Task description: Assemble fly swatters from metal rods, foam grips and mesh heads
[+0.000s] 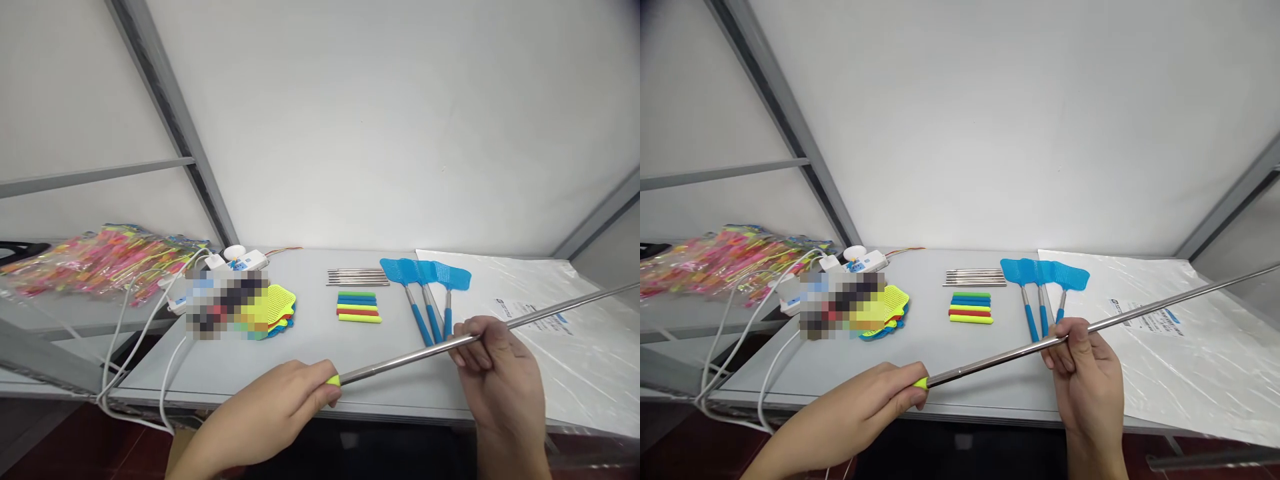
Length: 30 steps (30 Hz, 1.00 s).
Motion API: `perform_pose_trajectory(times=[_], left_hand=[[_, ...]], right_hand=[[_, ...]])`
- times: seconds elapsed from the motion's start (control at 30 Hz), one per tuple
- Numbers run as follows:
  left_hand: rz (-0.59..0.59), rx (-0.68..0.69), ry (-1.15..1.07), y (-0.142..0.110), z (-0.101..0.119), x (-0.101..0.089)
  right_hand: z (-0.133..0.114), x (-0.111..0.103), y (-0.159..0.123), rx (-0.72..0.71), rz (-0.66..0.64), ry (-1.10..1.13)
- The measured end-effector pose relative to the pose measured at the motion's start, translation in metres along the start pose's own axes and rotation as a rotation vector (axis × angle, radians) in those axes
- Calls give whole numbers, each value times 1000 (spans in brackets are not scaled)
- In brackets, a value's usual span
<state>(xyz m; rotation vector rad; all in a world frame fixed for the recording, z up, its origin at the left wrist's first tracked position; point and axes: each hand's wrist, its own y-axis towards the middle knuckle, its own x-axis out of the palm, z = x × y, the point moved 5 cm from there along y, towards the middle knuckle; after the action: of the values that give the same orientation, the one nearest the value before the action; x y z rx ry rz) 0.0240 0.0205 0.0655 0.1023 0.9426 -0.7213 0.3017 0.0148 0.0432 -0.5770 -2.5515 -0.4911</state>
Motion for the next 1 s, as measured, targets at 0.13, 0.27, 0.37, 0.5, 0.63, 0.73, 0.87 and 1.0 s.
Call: perform_pose_trajectory(times=[0.13,0.27,0.37,0.5,0.63,0.73,0.87,1.0], left_hand=[[92,-26,-153,4,-14,-14],[226,-65,-346,15,-29,-23],[266,-90,-455,22,-38,-21],[274,-74,-541,32,-34,-7],[143,-30,-658,41,-8,24],[136,-8,-658,42,6,31],[246,61,-487,38,4,13],[285,42,-422,38,-23,0]], right_hand=[[-3,-3,5,-25,49,44],[7,3,6,5,64,122],[17,7,7,55,54,157],[31,19,-1,87,26,158],[53,44,-20,208,-170,156],[64,46,-24,264,-281,86],[54,21,-6,250,-224,-37],[20,-14,19,105,38,160]])
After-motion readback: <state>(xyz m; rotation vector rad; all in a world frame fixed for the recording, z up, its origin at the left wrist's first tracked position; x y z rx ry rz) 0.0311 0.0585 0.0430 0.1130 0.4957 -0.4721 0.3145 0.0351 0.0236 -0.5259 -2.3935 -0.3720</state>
